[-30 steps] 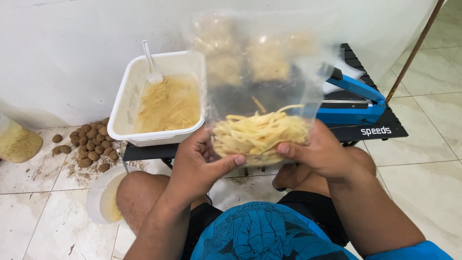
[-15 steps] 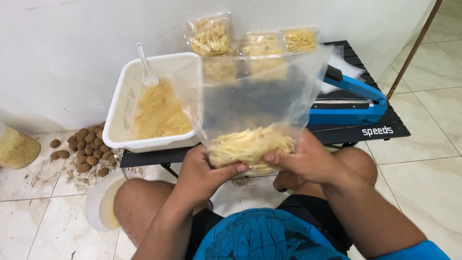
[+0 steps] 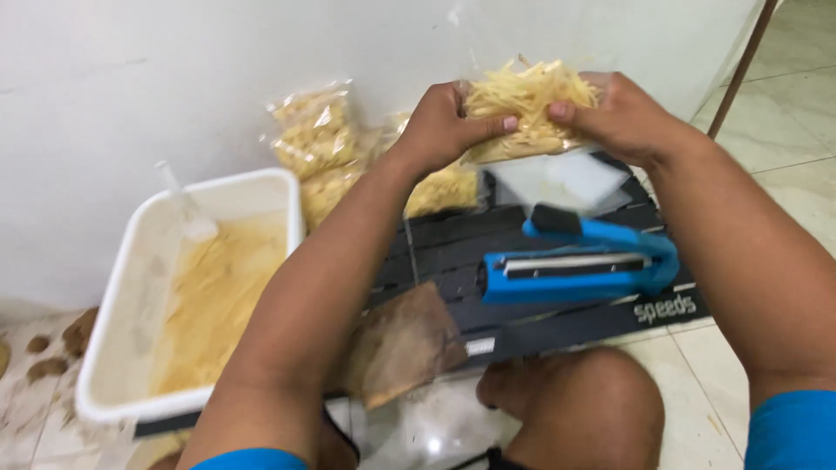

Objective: The person scoops shredded food from a white tub filled with liquid using a white plastic spoon and transfers it into clear plastic bags. They hold the bag open with one hand, fill it with several spoonfuls, and place the filled bags on a black crate next to other sealed bags.

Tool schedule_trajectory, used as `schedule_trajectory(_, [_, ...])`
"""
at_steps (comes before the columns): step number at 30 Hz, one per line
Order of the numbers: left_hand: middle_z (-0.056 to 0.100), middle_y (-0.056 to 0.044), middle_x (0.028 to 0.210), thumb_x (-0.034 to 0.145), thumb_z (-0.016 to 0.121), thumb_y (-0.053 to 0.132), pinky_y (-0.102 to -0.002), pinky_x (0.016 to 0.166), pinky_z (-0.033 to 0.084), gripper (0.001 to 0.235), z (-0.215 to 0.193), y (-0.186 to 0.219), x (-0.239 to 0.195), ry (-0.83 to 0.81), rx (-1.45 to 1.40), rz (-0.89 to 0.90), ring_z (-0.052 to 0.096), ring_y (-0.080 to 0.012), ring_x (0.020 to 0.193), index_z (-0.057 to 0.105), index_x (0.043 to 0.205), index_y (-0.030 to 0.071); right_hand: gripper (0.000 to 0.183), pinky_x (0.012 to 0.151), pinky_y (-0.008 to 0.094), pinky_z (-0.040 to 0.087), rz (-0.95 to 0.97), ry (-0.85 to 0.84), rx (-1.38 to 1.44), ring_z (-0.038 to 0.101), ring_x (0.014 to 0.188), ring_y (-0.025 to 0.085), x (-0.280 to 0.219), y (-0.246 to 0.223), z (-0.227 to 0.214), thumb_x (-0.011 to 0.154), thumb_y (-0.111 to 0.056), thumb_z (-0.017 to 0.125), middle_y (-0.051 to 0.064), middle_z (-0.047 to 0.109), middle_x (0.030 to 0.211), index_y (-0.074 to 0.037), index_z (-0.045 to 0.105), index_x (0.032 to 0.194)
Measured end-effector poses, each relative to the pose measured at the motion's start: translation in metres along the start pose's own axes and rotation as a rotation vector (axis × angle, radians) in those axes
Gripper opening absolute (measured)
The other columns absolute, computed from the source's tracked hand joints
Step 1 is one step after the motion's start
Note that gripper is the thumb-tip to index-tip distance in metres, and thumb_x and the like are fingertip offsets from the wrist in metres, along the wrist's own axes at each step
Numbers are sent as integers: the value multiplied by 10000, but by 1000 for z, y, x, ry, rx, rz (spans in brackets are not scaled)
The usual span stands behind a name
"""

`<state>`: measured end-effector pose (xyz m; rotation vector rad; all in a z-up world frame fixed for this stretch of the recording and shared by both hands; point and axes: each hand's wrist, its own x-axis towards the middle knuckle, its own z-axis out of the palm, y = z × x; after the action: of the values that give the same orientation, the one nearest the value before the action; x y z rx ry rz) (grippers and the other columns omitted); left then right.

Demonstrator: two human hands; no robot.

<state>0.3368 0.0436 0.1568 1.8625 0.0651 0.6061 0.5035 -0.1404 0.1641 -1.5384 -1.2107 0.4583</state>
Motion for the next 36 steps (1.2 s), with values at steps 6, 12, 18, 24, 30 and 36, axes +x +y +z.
schedule_trajectory(6, [800, -80, 1191, 686, 880, 391, -321, 979, 605, 638, 0, -90, 98, 2, 6, -327, 773, -207, 1113, 718, 1214, 72, 680, 922, 385, 599, 331, -132, 308, 682, 1120, 275, 83, 103, -35, 767, -123, 758, 144, 683, 1269, -32, 547, 1407])
schedule_trajectory(12, [730, -80, 1299, 700, 998, 399, -516, 1143, 471, 792, 16, -204, 136, -39, 311, -177, 647, -319, 1280, 640, 1341, 102, 552, 741, 329, 641, 265, 17, 370, 752, 886, 207, 117, 197, -29, 776, -60, 865, 100, 745, 1054, -61, 660, 1289])
schedule_trajectory(18, [740, -146, 1202, 751, 910, 367, -508, 1069, 544, 613, 22, -273, 160, -62, 680, -367, 676, -361, 1219, 696, 1241, 67, 440, 742, 262, 604, 321, 21, 131, 724, 855, 165, 145, 322, -54, 796, -115, 887, 84, 745, 1002, -45, 690, 1183])
schedule_trajectory(24, [710, -174, 1276, 742, 928, 305, -489, 1045, 568, 863, 34, -209, 139, 54, 748, -374, 675, -349, 1227, 512, 1450, 39, 460, 711, 296, 584, 271, -24, -65, 709, 846, 161, 146, 307, -41, 748, -135, 938, 75, 761, 972, -62, 731, 1153])
schedule_trajectory(30, [757, -156, 1087, 878, 814, 165, -552, 967, 578, 545, 19, -191, 127, 91, 884, -325, 715, -381, 1123, 525, 1337, 108, 567, 772, 400, 556, 343, -16, -553, 719, 906, 289, 150, 374, -49, 740, -525, 946, 82, 755, 939, -134, 787, 1119])
schedule_trajectory(36, [762, -63, 929, 869, 817, 200, -509, 864, 604, 229, 17, -230, 132, 177, 848, -283, 751, -334, 996, 687, 1051, 151, 500, 813, 425, 551, 339, -8, -548, 725, 954, 323, 144, 375, -52, 746, -524, 938, 72, 760, 930, -136, 796, 1027])
